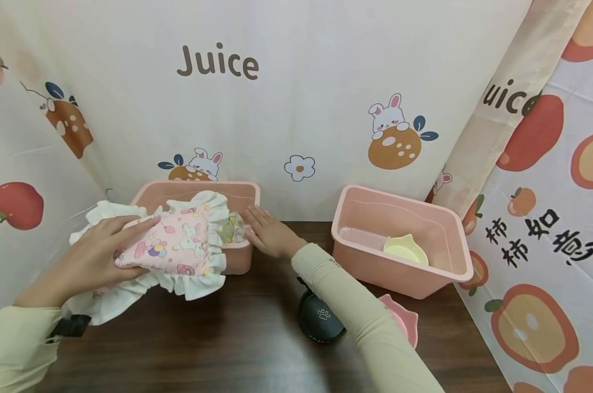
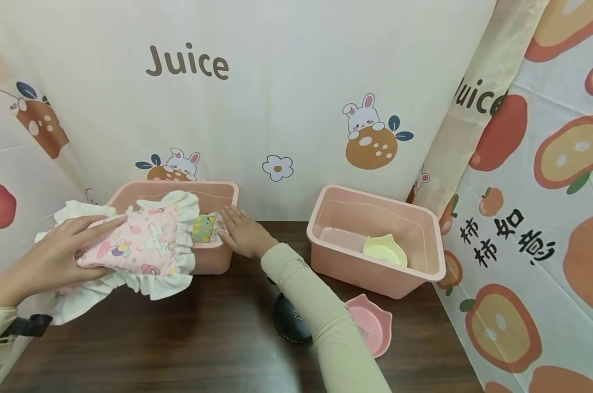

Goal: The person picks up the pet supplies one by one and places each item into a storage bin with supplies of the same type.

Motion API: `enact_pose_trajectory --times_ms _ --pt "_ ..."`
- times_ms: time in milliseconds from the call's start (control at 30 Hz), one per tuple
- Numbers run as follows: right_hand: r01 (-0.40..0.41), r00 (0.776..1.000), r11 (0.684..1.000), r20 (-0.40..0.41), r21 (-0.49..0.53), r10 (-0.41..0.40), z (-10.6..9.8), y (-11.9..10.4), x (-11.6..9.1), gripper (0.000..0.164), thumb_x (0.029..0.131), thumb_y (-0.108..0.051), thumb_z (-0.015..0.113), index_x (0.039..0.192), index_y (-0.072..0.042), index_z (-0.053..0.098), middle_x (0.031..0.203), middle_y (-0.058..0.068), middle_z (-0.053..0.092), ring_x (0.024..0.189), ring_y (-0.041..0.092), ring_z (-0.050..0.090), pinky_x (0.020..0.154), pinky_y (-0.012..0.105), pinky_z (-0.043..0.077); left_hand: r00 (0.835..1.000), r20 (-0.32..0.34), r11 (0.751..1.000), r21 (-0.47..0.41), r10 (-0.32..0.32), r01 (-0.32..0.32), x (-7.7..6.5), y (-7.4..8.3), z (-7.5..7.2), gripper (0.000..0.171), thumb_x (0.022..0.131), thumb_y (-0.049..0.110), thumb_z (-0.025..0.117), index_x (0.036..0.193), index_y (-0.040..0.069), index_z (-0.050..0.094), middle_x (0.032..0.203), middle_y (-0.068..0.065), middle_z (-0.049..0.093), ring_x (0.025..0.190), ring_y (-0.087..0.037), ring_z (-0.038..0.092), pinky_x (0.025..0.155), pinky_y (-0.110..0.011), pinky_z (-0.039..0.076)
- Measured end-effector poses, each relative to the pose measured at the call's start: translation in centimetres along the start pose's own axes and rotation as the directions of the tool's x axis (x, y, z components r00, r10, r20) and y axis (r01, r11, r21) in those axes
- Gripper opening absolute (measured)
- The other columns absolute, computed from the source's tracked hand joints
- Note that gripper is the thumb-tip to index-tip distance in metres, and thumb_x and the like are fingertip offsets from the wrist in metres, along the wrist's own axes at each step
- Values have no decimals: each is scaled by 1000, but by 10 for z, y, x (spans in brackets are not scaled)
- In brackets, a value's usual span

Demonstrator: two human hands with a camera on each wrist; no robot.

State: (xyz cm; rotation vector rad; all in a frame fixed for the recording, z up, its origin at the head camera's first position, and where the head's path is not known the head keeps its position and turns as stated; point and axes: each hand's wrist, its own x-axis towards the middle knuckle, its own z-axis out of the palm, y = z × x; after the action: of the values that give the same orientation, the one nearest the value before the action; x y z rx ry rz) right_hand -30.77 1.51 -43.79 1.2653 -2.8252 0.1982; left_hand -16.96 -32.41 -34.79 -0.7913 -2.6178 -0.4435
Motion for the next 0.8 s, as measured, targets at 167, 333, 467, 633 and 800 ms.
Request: enact_pose_trajectory --times_ms 167,333,467,633,800 --pt "3 1000 1000 3 -1 -3 0 0 0 61 104 -40 19 154 -7 8 161 10 10 148 23 7 120 31 6 999 9 999 5 -49 49 9 -7 1 104 52 20 94 144 22 46 132 -22 48 114 -40 42 85 -59 35" --pt "-2 1000 1000 4 1 2 0 0 0 61 104 -40 19 155 -7 8 161 10 9 148 23 6 119 30 5 998 -2 998 10 -65 65 21 -11 1 107 53 19 94 147 24 42 134 -24 45 117 -43 40 94 -67 30" --pt "-4 1000 1000 3 7 4 1 0 0 61 104 -38 23 154 -7 8 161 10 9 148 24 6 119 30 6 996 10 996 21 -87 87 32 -13 0 107 56 20 93 148 26 38 136 -26 43 120 -45 37 101 -69 25" --pt "-3 1000 1000 1 5 3 2 0 0 61 104 -36 26 154 -6 8 161 9 8 148 25 7 120 31 6 997 19 996 53 -70 69 47 -19 2 103 60 21 91 148 26 38 137 -27 42 122 -47 36 106 -65 20" --pt "-1 1000 1000 5 12 1 1 0 0 61 104 -36 26 154 -6 8 161 10 7 148 24 5 120 32 8 997 37 994 84 -67 64 61 -26 7 101 62 20 90 148 26 38 136 -28 41 123 -48 33 105 -64 20"
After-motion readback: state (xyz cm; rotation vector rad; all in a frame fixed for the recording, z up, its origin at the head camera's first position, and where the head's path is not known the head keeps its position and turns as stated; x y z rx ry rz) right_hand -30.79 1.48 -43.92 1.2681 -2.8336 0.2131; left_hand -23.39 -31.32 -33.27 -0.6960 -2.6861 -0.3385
